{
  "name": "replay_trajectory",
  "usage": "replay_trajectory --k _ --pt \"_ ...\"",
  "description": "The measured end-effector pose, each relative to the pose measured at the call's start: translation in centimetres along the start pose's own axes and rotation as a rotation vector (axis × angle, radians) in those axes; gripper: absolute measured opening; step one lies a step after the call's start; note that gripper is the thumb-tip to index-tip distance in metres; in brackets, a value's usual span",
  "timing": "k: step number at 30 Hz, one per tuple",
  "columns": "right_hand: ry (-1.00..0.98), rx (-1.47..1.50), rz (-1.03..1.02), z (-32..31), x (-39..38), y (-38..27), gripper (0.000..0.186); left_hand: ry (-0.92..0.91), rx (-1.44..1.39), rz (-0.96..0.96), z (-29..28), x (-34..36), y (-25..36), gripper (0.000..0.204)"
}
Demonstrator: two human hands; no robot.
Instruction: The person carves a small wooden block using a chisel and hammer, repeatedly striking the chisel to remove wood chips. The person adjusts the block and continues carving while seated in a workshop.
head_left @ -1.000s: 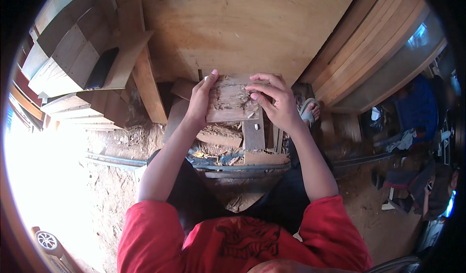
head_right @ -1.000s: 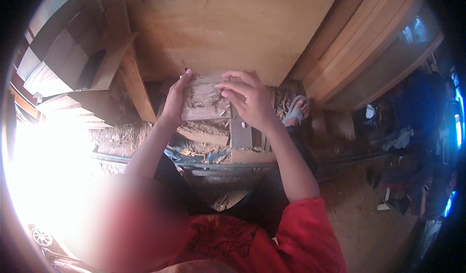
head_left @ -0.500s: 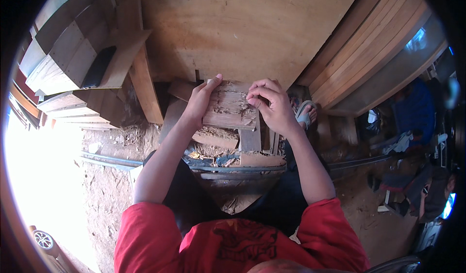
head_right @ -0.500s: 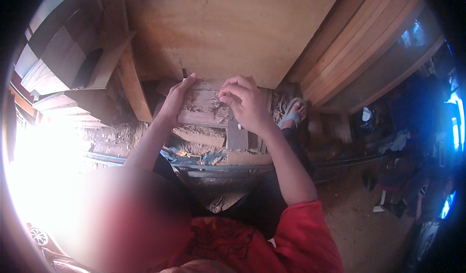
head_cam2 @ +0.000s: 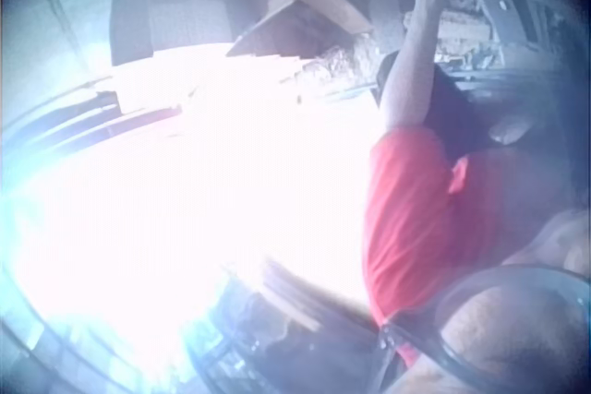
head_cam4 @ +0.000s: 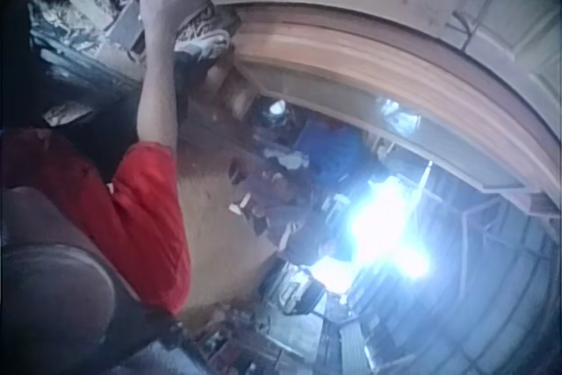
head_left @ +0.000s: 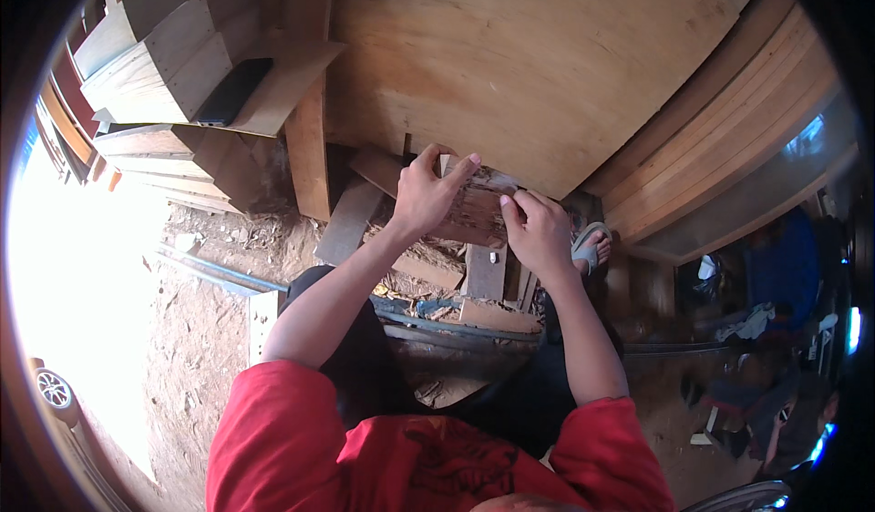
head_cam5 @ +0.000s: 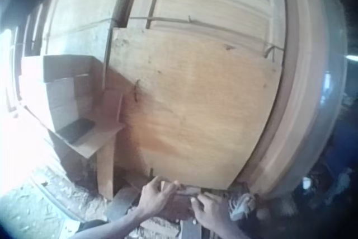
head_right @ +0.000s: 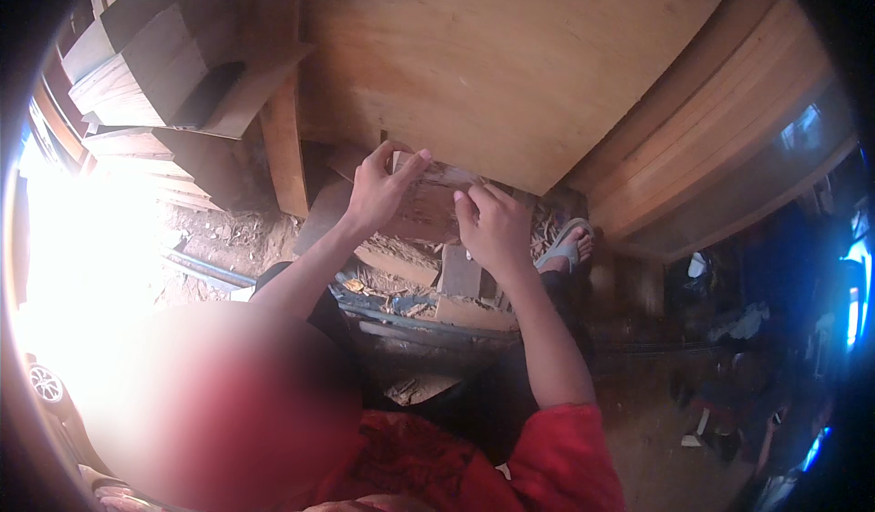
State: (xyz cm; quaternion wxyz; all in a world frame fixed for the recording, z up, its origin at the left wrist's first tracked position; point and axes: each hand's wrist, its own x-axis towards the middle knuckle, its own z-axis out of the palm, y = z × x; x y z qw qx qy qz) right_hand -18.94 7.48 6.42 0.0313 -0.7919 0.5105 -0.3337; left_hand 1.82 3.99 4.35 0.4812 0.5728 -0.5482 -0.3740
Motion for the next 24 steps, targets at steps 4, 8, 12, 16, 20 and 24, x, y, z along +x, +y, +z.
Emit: replay_trajectory --k 4,8,12,16,20,24 --pt "-0.144 0.053 0.175 1.4 -0.5 1.4 0.039 0.106 0.047 0.148 0.0 -0.6 0.3 0.062" --pt "-0.290 0.387 0.421 2.1 -0.3 2.9 0.046 0.150 0.081 0.261 0.2 -0.9 0.5 0.061" --pt "-0.244 0.648 0.500 2.4 -0.7 3.1 0.049 0.138 0.012 0.202 0.1 -0.6 0.7 0.059" --pt "-0.223 0.698 0.632 3.0 -1.3 2.7 0.043 0.111 0.034 0.122 0.0 -0.5 0.6 0.059" --pt "-0.195 0.652 0.583 3.6 -1.2 2.4 0.042 0.122 -0.017 0.100 0.2 -0.2 0.0 0.061" --pt "-0.174 0.474 0.481 2.8 -0.7 2.0 0.043 0.056 -0.123 -0.044 0.2 0.7 -0.7 0.063"
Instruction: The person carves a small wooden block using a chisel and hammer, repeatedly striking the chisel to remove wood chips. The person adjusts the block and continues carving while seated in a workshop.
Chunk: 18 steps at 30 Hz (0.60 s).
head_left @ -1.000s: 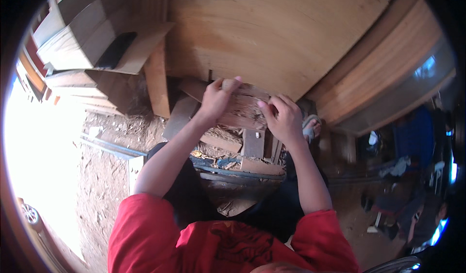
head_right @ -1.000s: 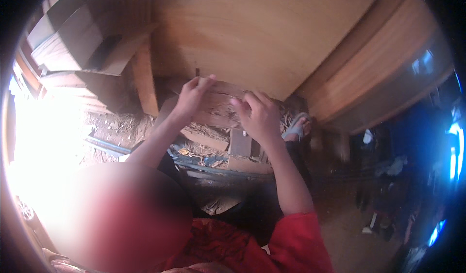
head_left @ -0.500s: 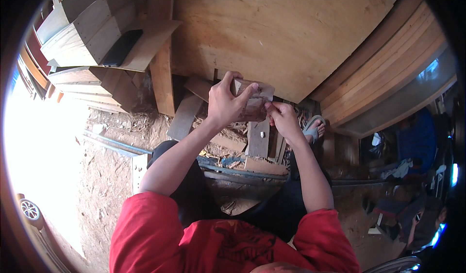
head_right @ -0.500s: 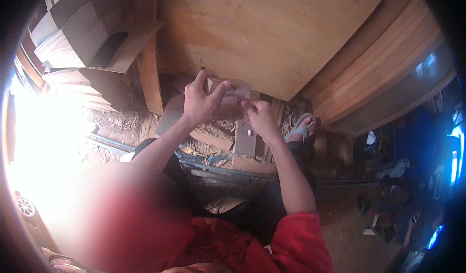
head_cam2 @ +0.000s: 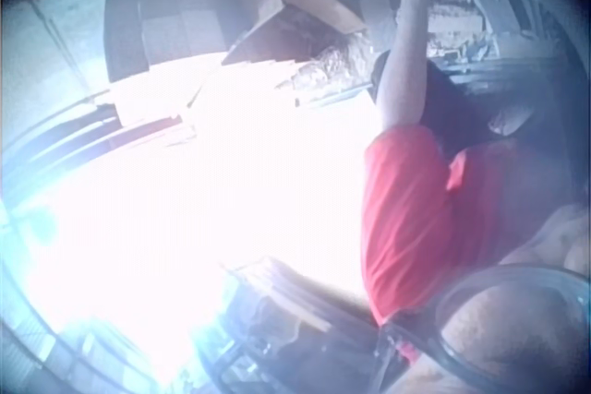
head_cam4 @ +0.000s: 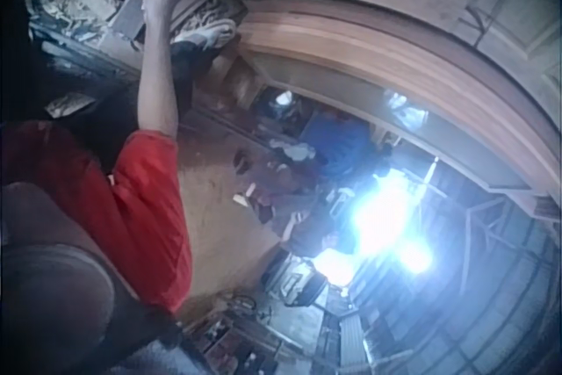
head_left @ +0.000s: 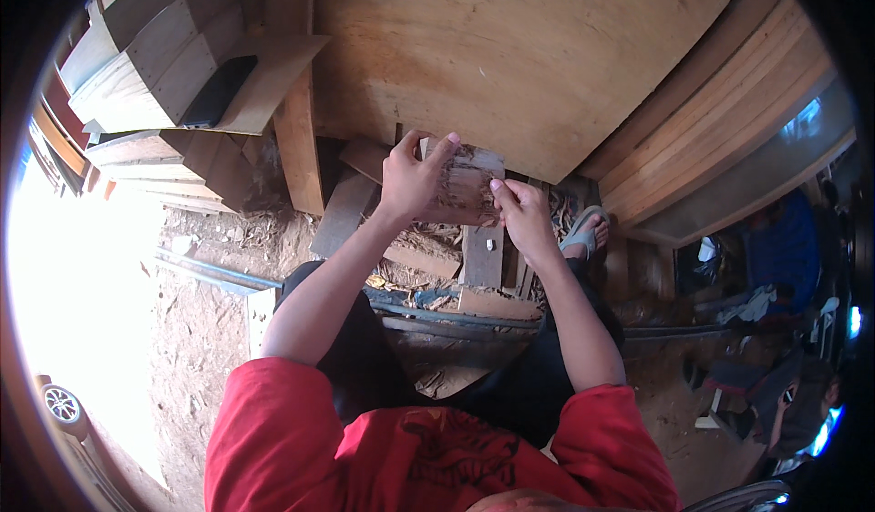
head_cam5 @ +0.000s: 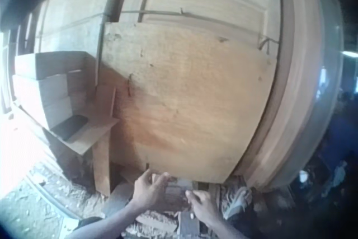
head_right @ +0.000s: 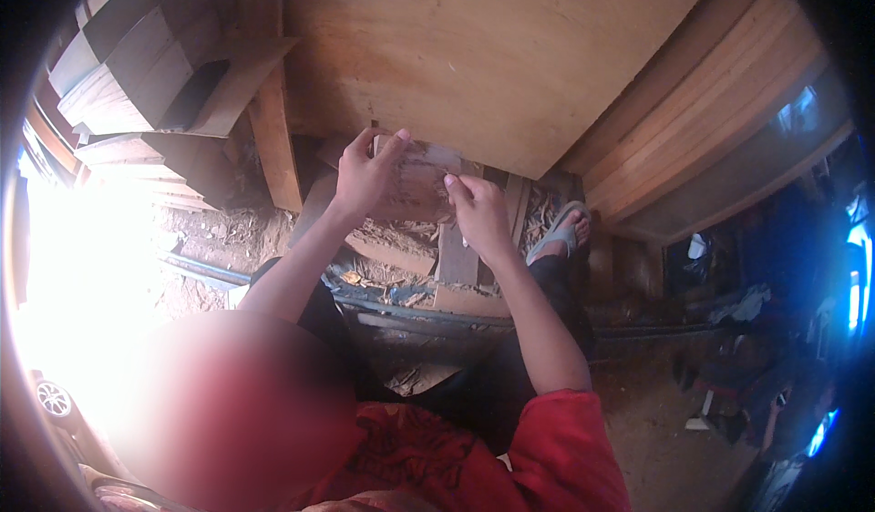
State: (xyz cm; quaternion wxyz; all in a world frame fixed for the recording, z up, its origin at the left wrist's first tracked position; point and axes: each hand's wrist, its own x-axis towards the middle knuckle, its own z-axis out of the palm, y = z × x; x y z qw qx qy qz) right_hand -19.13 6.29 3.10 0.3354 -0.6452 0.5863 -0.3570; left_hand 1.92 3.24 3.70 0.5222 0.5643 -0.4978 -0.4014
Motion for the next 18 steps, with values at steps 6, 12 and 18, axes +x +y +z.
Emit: replay_trajectory --k 6,12,18 --pt "-0.116 -0.353 -0.091 -2.9 0.0 -2.1 0.042 -0.050 0.048 -0.016 0.3 -0.2 -0.1 0.063" --pt "-0.066 -0.270 -0.192 -4.8 -0.3 -2.0 0.031 0.021 0.063 0.014 0.3 -0.6 -0.1 0.063" --pt "-0.007 -0.210 -0.538 -5.5 -0.4 -1.8 0.021 -0.133 -0.247 -0.185 -0.7 0.6 -0.4 0.054"
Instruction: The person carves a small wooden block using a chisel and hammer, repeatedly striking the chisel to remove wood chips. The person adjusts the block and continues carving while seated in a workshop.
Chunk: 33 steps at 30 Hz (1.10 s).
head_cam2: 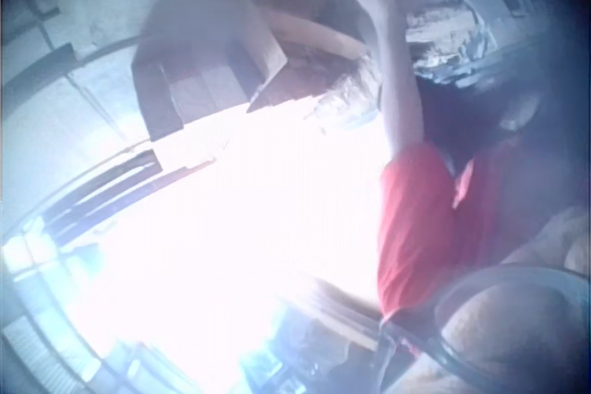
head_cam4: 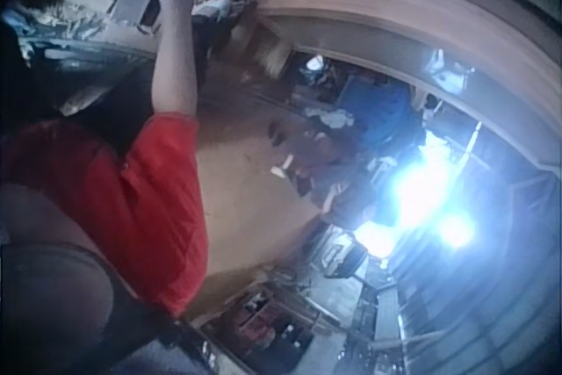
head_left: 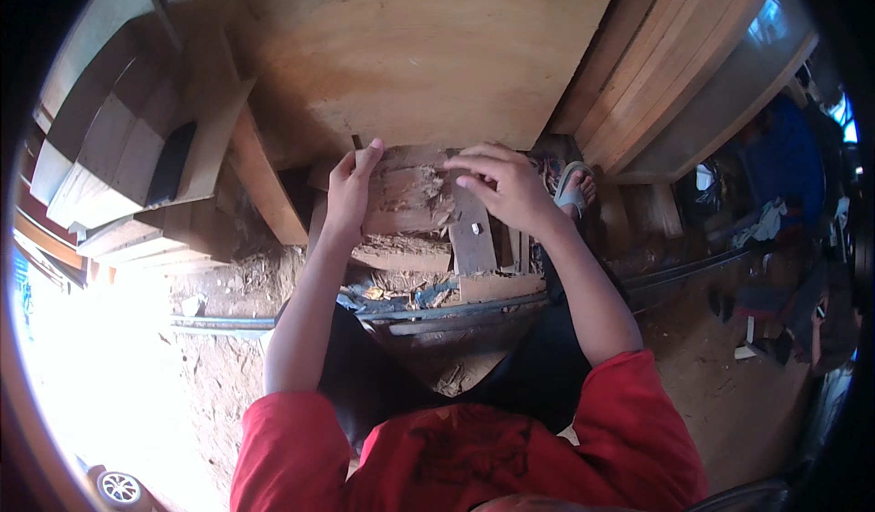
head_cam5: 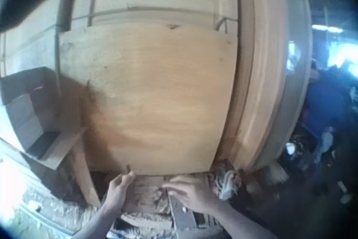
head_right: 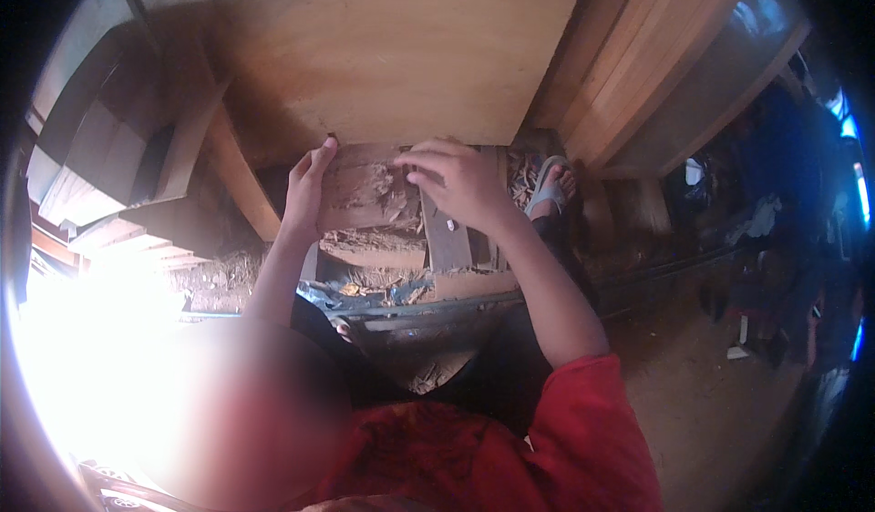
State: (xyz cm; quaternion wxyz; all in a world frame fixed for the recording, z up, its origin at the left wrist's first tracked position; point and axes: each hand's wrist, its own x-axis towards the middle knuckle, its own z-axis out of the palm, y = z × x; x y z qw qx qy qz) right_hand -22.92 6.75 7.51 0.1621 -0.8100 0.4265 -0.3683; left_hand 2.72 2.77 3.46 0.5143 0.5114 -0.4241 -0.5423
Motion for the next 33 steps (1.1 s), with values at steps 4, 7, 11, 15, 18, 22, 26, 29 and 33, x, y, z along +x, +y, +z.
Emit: replay_trajectory --k 4,7,11,15,18,22,26,29,33 --pt "0.018 -0.038 -0.112 0.4 -0.3 -0.4 0.016 -0.146 -0.218 -0.186 0.0 -0.3 0.3 0.051" --pt "0.026 -0.071 -0.157 0.2 -0.4 -0.7 0.016 -0.209 -0.320 -0.256 0.0 -0.6 0.7 0.050" --pt "0.024 0.038 -0.137 0.5 -0.2 -1.2 0.016 -0.238 -0.364 -0.266 -0.2 -0.7 1.1 0.048" --pt "0.028 0.070 -0.143 0.7 0.0 -1.5 0.018 -0.259 -0.350 -0.306 -0.4 -0.5 1.1 0.049" --pt "0.042 0.032 -0.193 0.8 0.2 -1.6 0.018 -0.298 -0.359 -0.338 -0.5 -0.3 1.1 0.050" --pt "0.063 0.069 -0.168 1.3 0.2 -2.0 0.016 -0.297 -0.363 -0.323 -0.7 -0.6 1.4 0.051" --pt "0.108 0.071 -0.124 2.1 0.3 -2.3 0.017 -0.286 -0.329 -0.293 -0.7 -1.1 2.0 0.052" --pt "0.120 0.094 -0.092 2.5 0.3 -2.4 0.015 -0.305 -0.353 -0.306 -0.6 -1.4 2.2 0.053" --pt "0.145 0.041 -0.131 2.6 0.3 -2.5 0.012 -0.304 -0.318 -0.335 -0.5 -1.3 2.3 0.049"
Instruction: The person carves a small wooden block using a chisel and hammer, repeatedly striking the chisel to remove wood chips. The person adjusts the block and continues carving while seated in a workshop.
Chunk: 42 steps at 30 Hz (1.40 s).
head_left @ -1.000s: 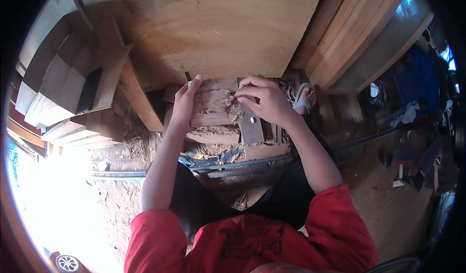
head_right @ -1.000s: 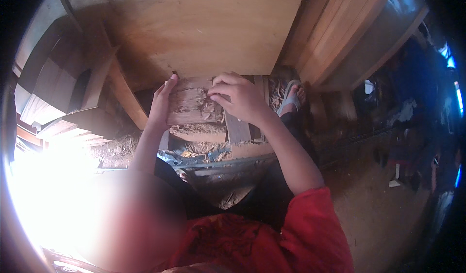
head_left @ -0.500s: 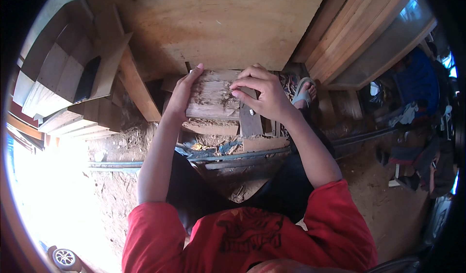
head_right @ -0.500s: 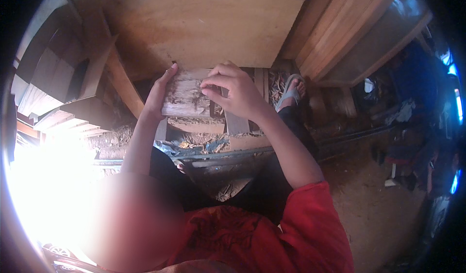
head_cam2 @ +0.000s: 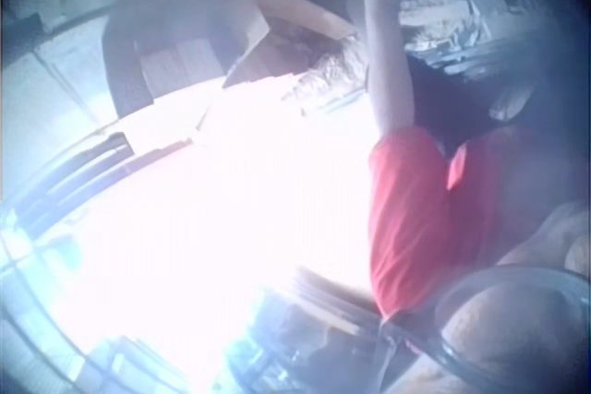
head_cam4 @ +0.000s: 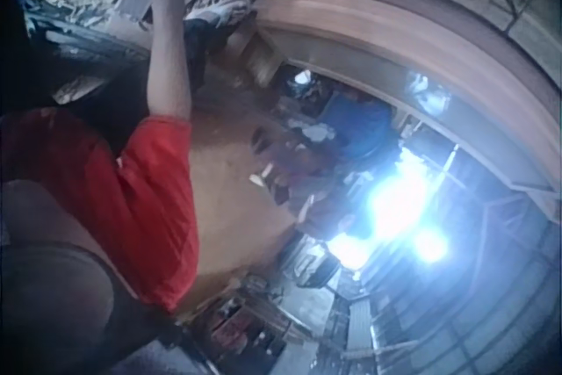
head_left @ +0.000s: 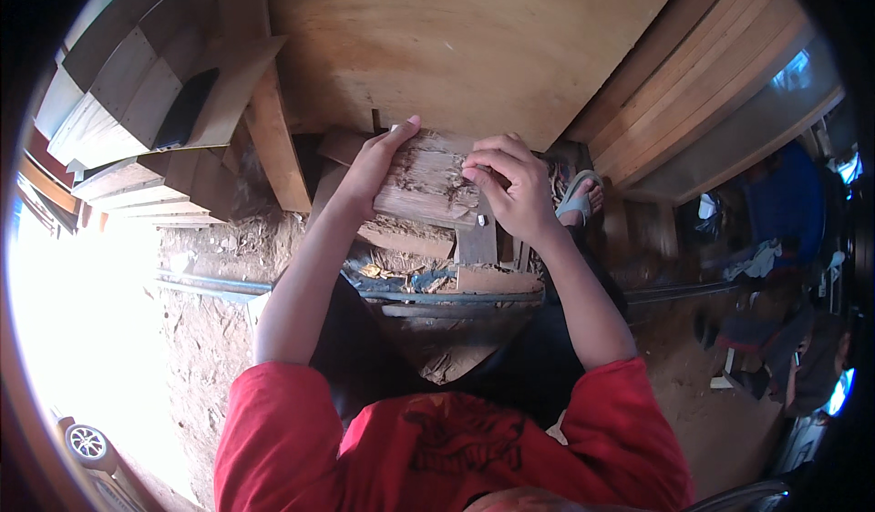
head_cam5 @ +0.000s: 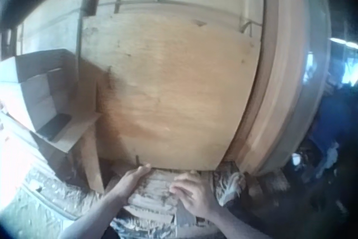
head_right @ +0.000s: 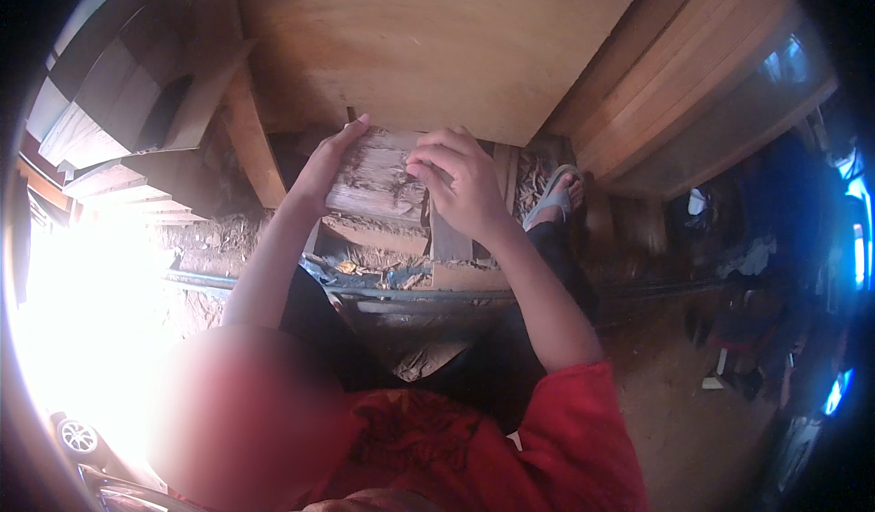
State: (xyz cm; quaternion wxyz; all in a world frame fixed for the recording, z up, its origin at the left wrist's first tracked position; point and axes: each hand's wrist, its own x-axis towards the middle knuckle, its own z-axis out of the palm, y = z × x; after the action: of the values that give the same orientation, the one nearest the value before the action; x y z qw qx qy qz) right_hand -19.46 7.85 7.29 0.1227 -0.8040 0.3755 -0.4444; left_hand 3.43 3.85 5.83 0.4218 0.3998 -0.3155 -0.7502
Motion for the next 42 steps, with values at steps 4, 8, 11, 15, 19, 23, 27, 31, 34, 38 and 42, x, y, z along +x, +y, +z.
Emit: replay_trajectory --k 4,8,11,15,19,23,27,31,34,38,42 --pt "-0.091 -0.004 -0.026 -0.7 0.5 -0.2 0.011 -0.103 -0.007 -0.125 0.0 0.0 0.2 0.049" --pt "-0.236 0.035 -0.036 -1.1 0.5 -1.7 0.010 -0.257 0.024 -0.305 -0.3 -0.3 0.3 0.047" --pt "-0.333 0.136 0.043 -0.4 -0.2 -3.2 0.009 -0.296 0.204 -0.442 -1.1 -0.1 0.7 0.045" --pt "-0.397 0.191 0.036 -0.6 -0.8 -2.9 0.030 -0.314 0.342 -0.359 -2.3 -0.2 0.8 0.044" --pt "-0.301 0.624 0.483 -1.0 -0.6 -0.1 0.081 -0.167 0.487 -0.101 -3.0 -0.7 0.6 0.049" --pt "-0.464 1.273 0.955 0.6 -1.3 0.7 0.106 -0.382 0.592 0.042 -2.2 0.7 1.6 0.047" --pt "-0.380 1.162 0.895 1.6 -1.0 0.9 0.091 -0.292 1.011 0.212 0.8 3.4 4.0 0.053" --pt "-0.055 1.158 0.977 1.1 0.5 1.7 0.064 -0.019 1.454 0.827 5.4 4.4 5.8 0.057" --pt "0.162 1.170 0.988 0.5 0.6 2.1 0.061 -0.057 1.531 1.279 8.0 3.6 7.2 0.042" --pt "0.349 1.083 0.928 -0.7 0.6 2.9 0.053 -0.450 1.785 1.400 9.2 1.3 6.2 0.025" --pt "0.422 1.116 0.972 -2.0 0.4 3.0 0.048 -0.594 1.950 1.519 9.7 1.2 5.9 0.021"
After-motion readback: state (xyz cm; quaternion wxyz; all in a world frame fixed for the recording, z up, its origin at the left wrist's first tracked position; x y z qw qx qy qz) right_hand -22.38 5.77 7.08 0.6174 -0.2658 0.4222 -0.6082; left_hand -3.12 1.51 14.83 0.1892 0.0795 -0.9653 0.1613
